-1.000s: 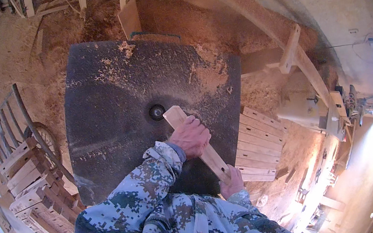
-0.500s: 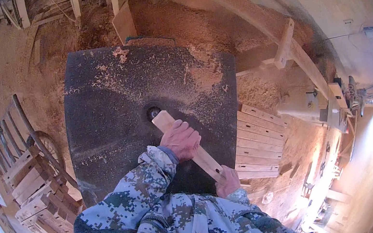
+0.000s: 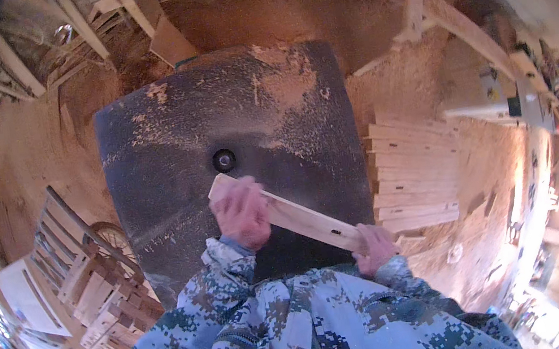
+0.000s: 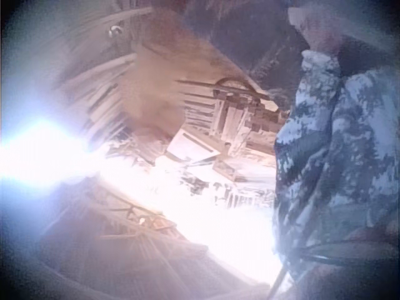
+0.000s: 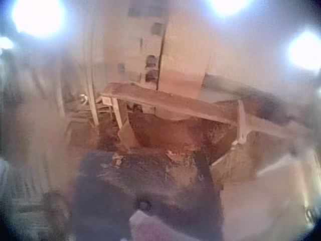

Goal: The person uses a spindle sander to round the edges of rectangular wooden planks. They hold each plank against the rotating spindle, flip it to work different sides, and then place the finished pieces onto a nearby stack.

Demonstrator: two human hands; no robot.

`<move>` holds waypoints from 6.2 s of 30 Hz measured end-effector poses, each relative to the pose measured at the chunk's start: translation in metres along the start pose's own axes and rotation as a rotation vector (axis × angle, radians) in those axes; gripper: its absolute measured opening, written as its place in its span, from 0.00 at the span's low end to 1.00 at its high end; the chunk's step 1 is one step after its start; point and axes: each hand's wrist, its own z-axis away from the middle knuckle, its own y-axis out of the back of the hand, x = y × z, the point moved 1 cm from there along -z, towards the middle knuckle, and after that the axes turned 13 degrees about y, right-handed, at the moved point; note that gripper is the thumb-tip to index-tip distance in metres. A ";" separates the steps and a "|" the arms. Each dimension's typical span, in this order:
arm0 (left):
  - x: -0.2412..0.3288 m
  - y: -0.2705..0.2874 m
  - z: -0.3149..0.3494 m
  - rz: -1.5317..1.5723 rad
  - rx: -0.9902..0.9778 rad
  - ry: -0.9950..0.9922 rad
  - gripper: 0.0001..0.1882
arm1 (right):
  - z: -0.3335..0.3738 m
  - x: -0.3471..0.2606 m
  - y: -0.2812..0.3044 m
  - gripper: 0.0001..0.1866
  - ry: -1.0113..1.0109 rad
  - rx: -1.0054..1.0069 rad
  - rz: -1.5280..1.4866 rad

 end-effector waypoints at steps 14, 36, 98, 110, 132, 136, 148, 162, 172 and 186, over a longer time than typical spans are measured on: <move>-0.035 -0.039 -0.003 -0.099 0.333 0.694 0.24 | 0.053 0.055 0.016 0.37 0.082 0.134 -0.041; -0.065 -0.027 -0.043 0.273 0.383 0.915 0.29 | -0.008 0.032 0.021 0.31 0.063 0.164 -0.159; -0.034 -0.034 0.003 -0.108 0.350 0.707 0.15 | 0.074 0.028 -0.020 0.09 -0.331 0.508 -0.268; -0.040 -0.035 -0.011 -0.065 0.259 0.700 0.18 | 0.072 0.006 -0.025 0.09 -0.382 0.451 -0.370; -0.069 -0.031 -0.032 0.235 0.328 0.850 0.24 | 0.018 0.008 -0.003 0.11 -0.416 0.425 -0.344; -0.068 -0.029 -0.039 0.225 0.343 0.909 0.25 | 0.003 0.013 0.001 0.12 -0.426 0.450 -0.365; -0.050 -0.026 -0.058 0.256 0.460 1.042 0.24 | -0.031 0.045 0.022 0.09 -0.279 0.396 -0.311; -0.048 -0.025 -0.057 0.209 0.519 1.063 0.24 | -0.063 0.077 0.041 0.10 -0.173 0.374 -0.293; -0.074 -0.003 -0.054 0.310 0.472 1.089 0.36 | -0.054 0.034 0.021 0.08 -0.212 0.412 -0.347; -0.097 0.002 -0.068 0.304 0.553 1.103 0.37 | -0.077 0.024 0.022 0.07 -0.215 0.445 -0.360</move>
